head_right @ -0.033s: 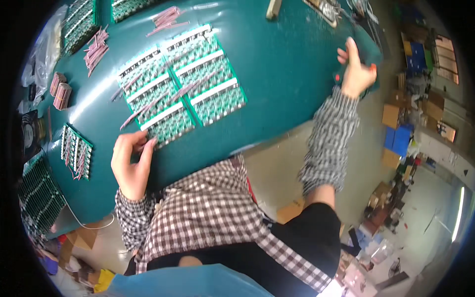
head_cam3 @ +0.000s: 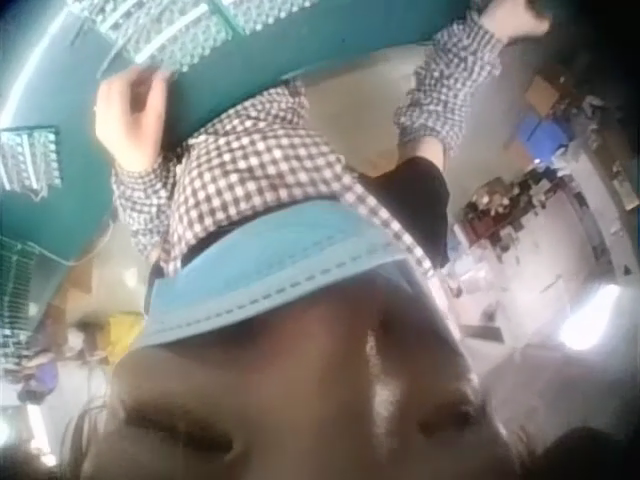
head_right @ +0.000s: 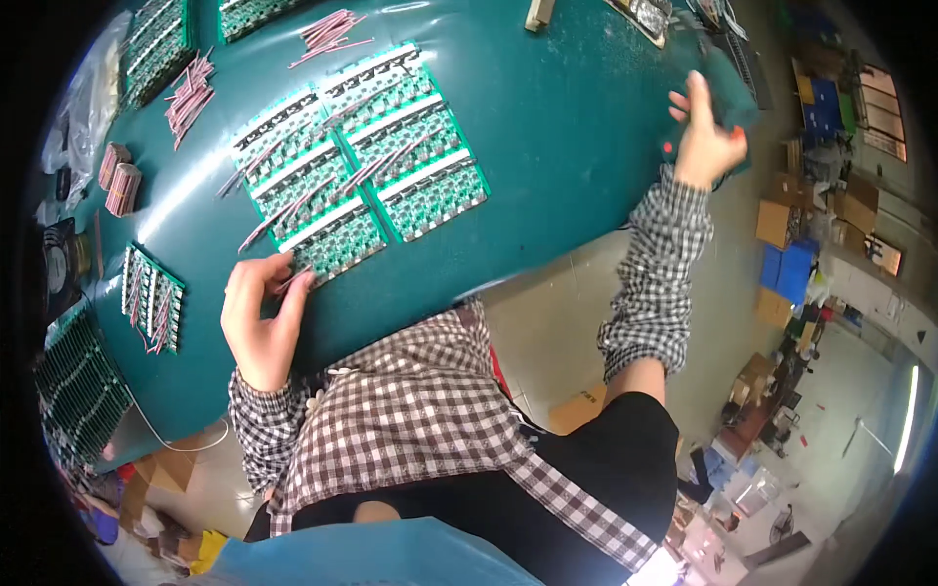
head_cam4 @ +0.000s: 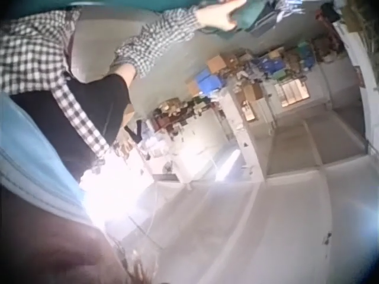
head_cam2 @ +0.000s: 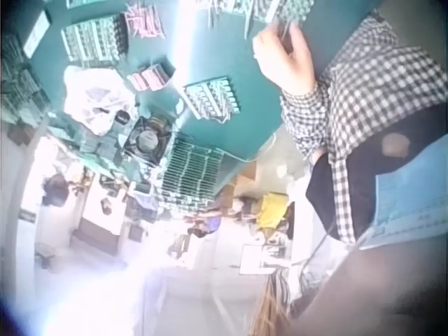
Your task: The person positions wires onto circuit boards and solders them using a soldering gun.
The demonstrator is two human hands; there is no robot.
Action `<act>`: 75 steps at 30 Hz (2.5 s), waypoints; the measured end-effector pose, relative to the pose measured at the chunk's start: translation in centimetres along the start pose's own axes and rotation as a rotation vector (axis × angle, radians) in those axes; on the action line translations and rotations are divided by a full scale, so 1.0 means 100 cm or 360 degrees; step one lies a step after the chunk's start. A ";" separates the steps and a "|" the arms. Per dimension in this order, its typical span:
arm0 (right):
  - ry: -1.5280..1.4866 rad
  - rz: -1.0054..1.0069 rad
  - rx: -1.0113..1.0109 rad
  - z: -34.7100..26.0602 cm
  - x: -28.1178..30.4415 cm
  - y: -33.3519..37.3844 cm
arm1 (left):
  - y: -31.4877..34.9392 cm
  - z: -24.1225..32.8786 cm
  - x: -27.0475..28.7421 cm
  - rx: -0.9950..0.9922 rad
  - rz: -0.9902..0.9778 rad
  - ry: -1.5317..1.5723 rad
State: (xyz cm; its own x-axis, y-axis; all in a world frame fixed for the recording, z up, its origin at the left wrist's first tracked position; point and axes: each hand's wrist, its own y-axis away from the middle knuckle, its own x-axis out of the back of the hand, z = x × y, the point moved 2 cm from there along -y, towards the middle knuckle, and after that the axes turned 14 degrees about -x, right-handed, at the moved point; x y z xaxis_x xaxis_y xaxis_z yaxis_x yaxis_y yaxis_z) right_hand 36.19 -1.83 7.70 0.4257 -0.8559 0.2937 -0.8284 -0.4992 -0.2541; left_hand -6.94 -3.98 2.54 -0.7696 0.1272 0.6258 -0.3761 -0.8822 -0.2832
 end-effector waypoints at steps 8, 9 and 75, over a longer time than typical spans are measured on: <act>-0.0134 -0.0045 -0.0339 -0.006 0.015 0.063 | 0.003 -0.007 -0.003 -0.0053 -0.0108 0.0052; -0.0269 -0.0187 -0.0495 -0.011 0.016 0.082 | 0.003 -0.009 -0.005 -0.0051 -0.0104 0.0066; 0.0296 -0.1349 -0.1027 -0.054 0.028 0.249 | 0.006 -0.010 -0.038 0.0199 -0.0009 -0.0090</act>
State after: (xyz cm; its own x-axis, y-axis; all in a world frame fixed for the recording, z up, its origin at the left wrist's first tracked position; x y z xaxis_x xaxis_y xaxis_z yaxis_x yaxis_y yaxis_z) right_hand 14.82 -15.90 7.14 0.9336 -0.2042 0.2943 -0.3486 -0.7074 0.6149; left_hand -4.73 -4.54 -0.77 -0.7358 0.1098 0.6683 -0.3105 -0.9316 -0.1888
